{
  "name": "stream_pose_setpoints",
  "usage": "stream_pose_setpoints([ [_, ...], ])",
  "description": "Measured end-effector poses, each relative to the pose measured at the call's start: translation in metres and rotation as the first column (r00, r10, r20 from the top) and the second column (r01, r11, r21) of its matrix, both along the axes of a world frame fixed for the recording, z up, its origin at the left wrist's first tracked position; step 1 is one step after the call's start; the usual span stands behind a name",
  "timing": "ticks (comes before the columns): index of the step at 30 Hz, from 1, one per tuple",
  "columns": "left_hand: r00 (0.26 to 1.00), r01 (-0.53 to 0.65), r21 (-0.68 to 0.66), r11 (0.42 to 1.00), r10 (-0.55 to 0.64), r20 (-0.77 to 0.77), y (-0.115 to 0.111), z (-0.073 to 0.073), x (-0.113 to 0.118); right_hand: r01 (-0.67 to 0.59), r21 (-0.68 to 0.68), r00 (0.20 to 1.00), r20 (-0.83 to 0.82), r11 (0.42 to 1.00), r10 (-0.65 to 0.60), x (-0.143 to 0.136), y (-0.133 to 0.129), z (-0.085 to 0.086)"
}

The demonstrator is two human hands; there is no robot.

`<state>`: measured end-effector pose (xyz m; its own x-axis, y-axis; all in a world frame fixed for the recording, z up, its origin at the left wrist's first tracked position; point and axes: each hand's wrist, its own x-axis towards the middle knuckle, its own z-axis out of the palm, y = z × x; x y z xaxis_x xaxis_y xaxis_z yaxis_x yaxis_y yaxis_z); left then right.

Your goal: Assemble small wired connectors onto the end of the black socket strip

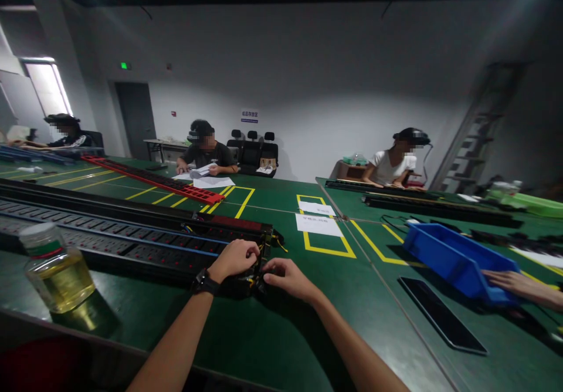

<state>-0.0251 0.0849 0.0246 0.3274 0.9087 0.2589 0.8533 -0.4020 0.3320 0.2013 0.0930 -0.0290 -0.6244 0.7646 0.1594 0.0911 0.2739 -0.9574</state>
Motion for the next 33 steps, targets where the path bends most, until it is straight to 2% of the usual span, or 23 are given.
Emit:
stream_pose_setpoints([
  [8, 1.0, -0.003, -0.02, 1.0, 0.003, -0.004, 0.005, 0.001, 0.0, -0.114, -0.033, 0.993, 0.021, 0.993, 0.115, 0.007, 0.002, 0.013],
  [13, 1.0, 0.015, -0.029, 0.999, -0.015, -0.022, 0.008, 0.002, -0.001, -0.138, -0.04, 0.99, 0.036, 0.99, 0.139, 0.015, 0.003, 0.023],
  [16, 1.0, 0.021, -0.036, 0.999, -0.021, -0.012, 0.008, 0.003, -0.001, -0.051, -0.014, 0.998, 0.044, 0.999, 0.052, 0.03, 0.014, 0.023],
  [18, 1.0, 0.022, -0.039, 0.999, -0.023, -0.012, 0.008, 0.003, -0.001, 0.07, 0.013, 0.994, 0.082, 0.997, -0.07, 0.044, 0.025, 0.02],
  [20, 1.0, 0.015, -0.037, 0.999, -0.015, -0.012, 0.008, 0.004, -0.002, 0.232, 0.049, 0.964, 0.119, 0.971, -0.236, 0.061, 0.038, 0.016],
  [22, 1.0, 0.014, -0.035, 0.999, -0.014, -0.007, 0.008, 0.004, -0.002, 0.402, 0.098, 0.895, 0.169, 0.91, -0.413, 0.078, 0.05, 0.011],
  [23, 1.0, 0.018, -0.033, 0.999, -0.018, -0.004, 0.009, 0.004, -0.002, 0.491, 0.142, 0.834, 0.209, 0.859, -0.511, 0.085, 0.054, 0.008],
  [24, 1.0, 0.022, -0.03, 0.999, -0.022, -0.004, 0.009, 0.004, -0.002, 0.577, 0.2, 0.748, 0.259, 0.792, -0.611, 0.091, 0.057, 0.006],
  [26, 1.0, 0.027, -0.026, 0.999, -0.028, -0.008, 0.009, 0.004, -0.003, 0.704, 0.335, 0.522, 0.354, 0.626, -0.776, 0.1, 0.06, 0.0],
  [28, 1.0, 0.027, -0.024, 0.999, -0.027, -0.012, 0.01, 0.004, -0.003, 0.743, 0.439, 0.325, 0.423, 0.505, -0.846, 0.104, 0.059, -0.003],
  [30, 1.0, 0.027, -0.024, 0.999, -0.027, -0.006, 0.01, 0.003, -0.003, 0.726, 0.508, 0.224, 0.463, 0.464, -0.857, 0.102, 0.054, -0.001],
  [33, 1.0, 0.024, -0.029, 0.999, -0.024, 0.011, 0.009, 0.003, -0.003, 0.647, 0.631, 0.188, 0.411, 0.428, -0.892, 0.087, 0.042, 0.013],
])
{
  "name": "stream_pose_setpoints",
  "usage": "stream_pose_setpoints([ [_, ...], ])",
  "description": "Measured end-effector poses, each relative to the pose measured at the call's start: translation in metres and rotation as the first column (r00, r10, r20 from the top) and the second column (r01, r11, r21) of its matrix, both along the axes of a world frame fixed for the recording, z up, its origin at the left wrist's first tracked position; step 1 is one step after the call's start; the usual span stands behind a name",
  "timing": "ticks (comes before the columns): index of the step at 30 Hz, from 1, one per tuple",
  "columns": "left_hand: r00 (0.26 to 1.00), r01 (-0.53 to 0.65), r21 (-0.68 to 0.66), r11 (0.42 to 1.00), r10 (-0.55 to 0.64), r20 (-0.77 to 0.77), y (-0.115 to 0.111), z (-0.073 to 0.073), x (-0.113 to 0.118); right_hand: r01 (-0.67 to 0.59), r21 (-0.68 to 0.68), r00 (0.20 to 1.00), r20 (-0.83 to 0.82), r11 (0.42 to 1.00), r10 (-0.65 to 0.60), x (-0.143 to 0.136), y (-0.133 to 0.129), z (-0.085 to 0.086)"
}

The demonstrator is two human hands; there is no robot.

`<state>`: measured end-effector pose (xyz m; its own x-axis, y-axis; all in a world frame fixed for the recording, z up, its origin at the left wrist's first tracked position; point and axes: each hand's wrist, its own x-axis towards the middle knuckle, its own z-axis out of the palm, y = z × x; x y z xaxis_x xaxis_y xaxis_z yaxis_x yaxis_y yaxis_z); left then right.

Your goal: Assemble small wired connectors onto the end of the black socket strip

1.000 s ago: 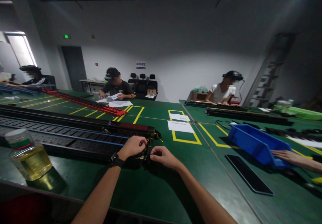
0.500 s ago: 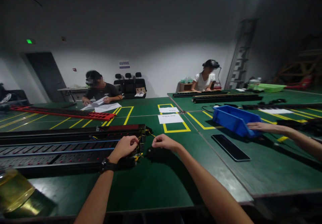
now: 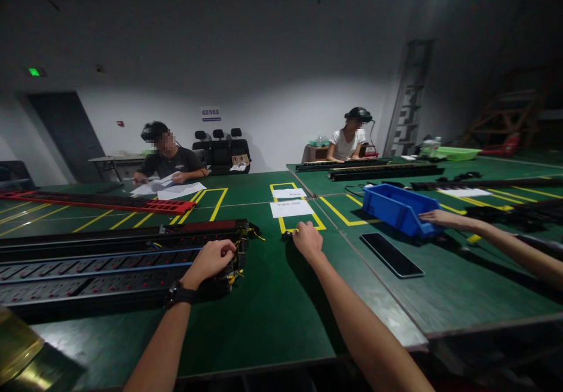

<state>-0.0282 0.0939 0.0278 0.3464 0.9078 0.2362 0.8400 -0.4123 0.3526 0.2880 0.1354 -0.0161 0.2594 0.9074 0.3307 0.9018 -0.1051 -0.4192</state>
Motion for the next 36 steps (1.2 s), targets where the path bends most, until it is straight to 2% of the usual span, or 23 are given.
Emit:
stream_pose_setpoints([
  [2, 1.0, -0.001, 0.003, 1.0, 0.001, 0.003, 0.0, 0.0, 0.001, -0.114, 0.135, 0.993, 0.05, 0.984, 0.108, -0.019, -0.012, 0.013],
  [3, 1.0, 0.0, 0.006, 1.0, 0.0, 0.001, -0.001, 0.0, 0.001, -0.206, 0.203, 0.978, 0.065, 0.957, 0.197, -0.031, -0.02, 0.019],
  [5, 1.0, 0.0, 0.011, 1.0, 0.0, -0.004, -0.001, 0.0, 0.001, -0.45, 0.274, 0.893, 0.132, 0.85, 0.43, -0.056, -0.037, 0.027],
  [7, 1.0, 0.003, 0.013, 1.0, -0.003, -0.007, -0.001, 0.0, 0.002, -0.696, 0.224, 0.718, 0.232, 0.682, 0.656, -0.079, -0.054, 0.028],
  [9, 1.0, 0.008, 0.017, 1.0, -0.008, 0.0, -0.001, -0.001, 0.001, -0.849, 0.099, 0.524, 0.283, 0.519, 0.803, -0.095, -0.068, 0.024],
  [10, 1.0, 0.011, 0.017, 1.0, -0.011, 0.004, 0.0, -0.001, 0.001, -0.883, 0.054, 0.461, 0.29, 0.466, 0.839, -0.1, -0.072, 0.021],
  [12, 1.0, 0.013, 0.018, 1.0, -0.013, 0.009, 0.0, -0.003, 0.001, -0.91, 0.006, 0.397, 0.294, 0.414, 0.87, -0.105, -0.077, 0.016],
  [15, 1.0, 0.011, 0.016, 1.0, -0.011, 0.004, 0.001, -0.003, 0.001, -0.91, -0.008, 0.398, 0.267, 0.415, 0.878, -0.103, -0.076, 0.015],
  [19, 1.0, 0.004, 0.018, 1.0, -0.003, -0.007, 0.0, -0.002, 0.002, -0.902, -0.047, 0.416, 0.173, 0.429, 0.893, -0.098, -0.072, 0.022],
  [23, 1.0, -0.008, 0.015, 1.0, 0.008, -0.011, -0.001, 0.0, 0.003, -0.898, -0.045, 0.426, 0.147, 0.437, 0.892, -0.098, -0.072, 0.025],
  [36, 1.0, 0.015, 0.017, 1.0, -0.015, 0.019, 0.0, -0.002, 0.001, -0.919, 0.058, 0.394, 0.146, 0.39, 0.907, -0.107, -0.067, 0.006],
])
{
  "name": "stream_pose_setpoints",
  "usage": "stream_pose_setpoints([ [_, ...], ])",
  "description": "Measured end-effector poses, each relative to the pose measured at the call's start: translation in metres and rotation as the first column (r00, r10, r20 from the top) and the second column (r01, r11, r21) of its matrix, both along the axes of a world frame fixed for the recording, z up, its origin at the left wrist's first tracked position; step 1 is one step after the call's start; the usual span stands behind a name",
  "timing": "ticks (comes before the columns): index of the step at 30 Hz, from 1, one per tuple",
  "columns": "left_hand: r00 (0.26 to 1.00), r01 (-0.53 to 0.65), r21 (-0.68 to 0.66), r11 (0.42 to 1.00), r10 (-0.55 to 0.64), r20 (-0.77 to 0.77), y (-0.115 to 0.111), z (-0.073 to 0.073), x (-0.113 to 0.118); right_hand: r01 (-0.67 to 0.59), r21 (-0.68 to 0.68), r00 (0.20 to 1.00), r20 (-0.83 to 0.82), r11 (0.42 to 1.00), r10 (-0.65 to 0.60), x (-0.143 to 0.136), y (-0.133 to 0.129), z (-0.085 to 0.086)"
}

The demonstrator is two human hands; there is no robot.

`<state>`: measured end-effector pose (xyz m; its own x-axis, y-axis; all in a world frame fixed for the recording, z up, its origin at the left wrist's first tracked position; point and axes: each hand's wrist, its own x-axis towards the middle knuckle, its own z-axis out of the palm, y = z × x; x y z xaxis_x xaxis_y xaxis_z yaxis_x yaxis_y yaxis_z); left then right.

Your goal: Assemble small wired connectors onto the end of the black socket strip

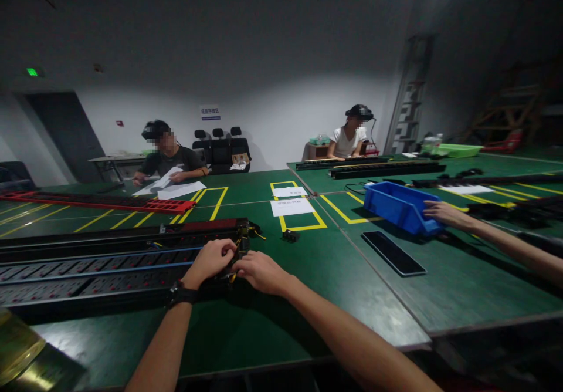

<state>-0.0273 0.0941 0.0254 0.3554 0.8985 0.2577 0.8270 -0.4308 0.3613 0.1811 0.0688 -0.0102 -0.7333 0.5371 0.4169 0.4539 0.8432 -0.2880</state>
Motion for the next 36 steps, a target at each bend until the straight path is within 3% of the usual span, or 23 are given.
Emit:
stream_pose_setpoints([
  [7, 1.0, -0.005, -0.004, 1.0, 0.005, -0.025, 0.001, 0.002, 0.0, -0.061, -0.019, 0.998, -0.032, 0.998, 0.061, -0.001, 0.002, -0.002],
  [14, 0.998, 0.003, 0.011, 1.0, -0.002, -0.056, 0.003, 0.0, -0.001, -0.008, -0.12, 0.996, -0.092, 0.993, -0.003, -0.004, 0.004, -0.01],
  [21, 0.996, 0.004, 0.023, 1.0, -0.002, -0.086, 0.003, 0.0, 0.0, 0.043, -0.224, 0.994, -0.091, 0.974, -0.064, -0.001, 0.002, 0.002],
  [36, 0.997, -0.008, 0.015, 1.0, 0.009, -0.077, 0.003, -0.001, 0.0, 0.071, -0.127, 0.996, -0.048, 0.989, -0.077, -0.003, 0.002, -0.007],
])
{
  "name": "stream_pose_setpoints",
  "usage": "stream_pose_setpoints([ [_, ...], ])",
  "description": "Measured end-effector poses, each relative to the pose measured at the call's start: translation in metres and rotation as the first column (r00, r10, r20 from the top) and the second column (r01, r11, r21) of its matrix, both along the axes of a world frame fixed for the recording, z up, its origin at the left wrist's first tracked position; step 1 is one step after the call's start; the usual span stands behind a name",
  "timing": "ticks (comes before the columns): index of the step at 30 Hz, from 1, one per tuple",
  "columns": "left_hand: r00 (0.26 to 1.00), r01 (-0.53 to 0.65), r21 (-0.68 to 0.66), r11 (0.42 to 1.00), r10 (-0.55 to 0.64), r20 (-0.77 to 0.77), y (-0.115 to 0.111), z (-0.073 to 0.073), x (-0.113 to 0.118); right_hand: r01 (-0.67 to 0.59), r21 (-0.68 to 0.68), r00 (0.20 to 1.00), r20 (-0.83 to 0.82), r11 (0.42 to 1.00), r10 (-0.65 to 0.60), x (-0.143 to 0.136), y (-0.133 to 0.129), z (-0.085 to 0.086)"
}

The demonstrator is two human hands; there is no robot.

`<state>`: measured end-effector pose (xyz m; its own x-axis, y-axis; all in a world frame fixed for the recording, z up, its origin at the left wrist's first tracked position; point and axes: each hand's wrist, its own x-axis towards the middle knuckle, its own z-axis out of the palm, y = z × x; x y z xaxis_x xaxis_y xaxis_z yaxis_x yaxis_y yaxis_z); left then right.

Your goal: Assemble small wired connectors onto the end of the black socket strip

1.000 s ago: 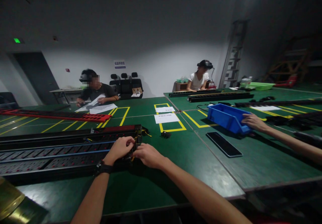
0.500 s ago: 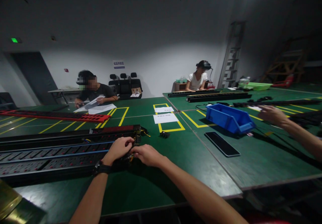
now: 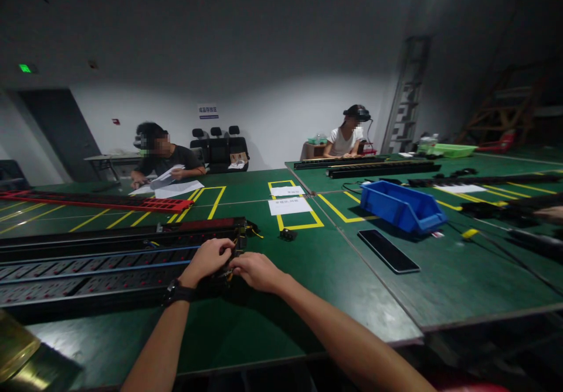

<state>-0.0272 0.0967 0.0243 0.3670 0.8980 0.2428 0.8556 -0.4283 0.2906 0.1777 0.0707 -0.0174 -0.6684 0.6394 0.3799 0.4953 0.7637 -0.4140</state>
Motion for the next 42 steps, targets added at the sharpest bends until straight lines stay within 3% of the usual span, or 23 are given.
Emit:
stream_pose_setpoints([
  [16, 1.0, -0.014, -0.009, 1.0, 0.014, -0.02, -0.004, 0.005, 0.002, -0.128, -0.087, 0.986, -0.119, 0.988, 0.117, -0.007, -0.005, 0.005],
  [22, 1.0, 0.0, -0.005, 1.0, -0.001, -0.017, -0.003, 0.004, 0.002, -0.098, -0.117, 0.983, -0.168, 0.988, 0.078, -0.008, -0.004, 0.004],
  [28, 1.0, 0.002, -0.022, 1.0, -0.002, -0.023, 0.0, 0.002, 0.001, 0.052, -0.169, 0.925, -0.364, 0.984, -0.111, -0.009, -0.003, 0.005],
  [32, 0.999, 0.003, -0.028, 1.0, -0.005, -0.05, 0.001, 0.003, 0.003, 0.233, -0.066, 0.848, -0.475, 0.97, -0.236, -0.01, 0.003, 0.007],
  [42, 0.993, -0.066, -0.013, 0.998, 0.064, -0.095, 0.001, 0.004, 0.009, 0.399, -0.049, 0.854, -0.343, 0.916, -0.391, -0.018, 0.022, -0.012],
])
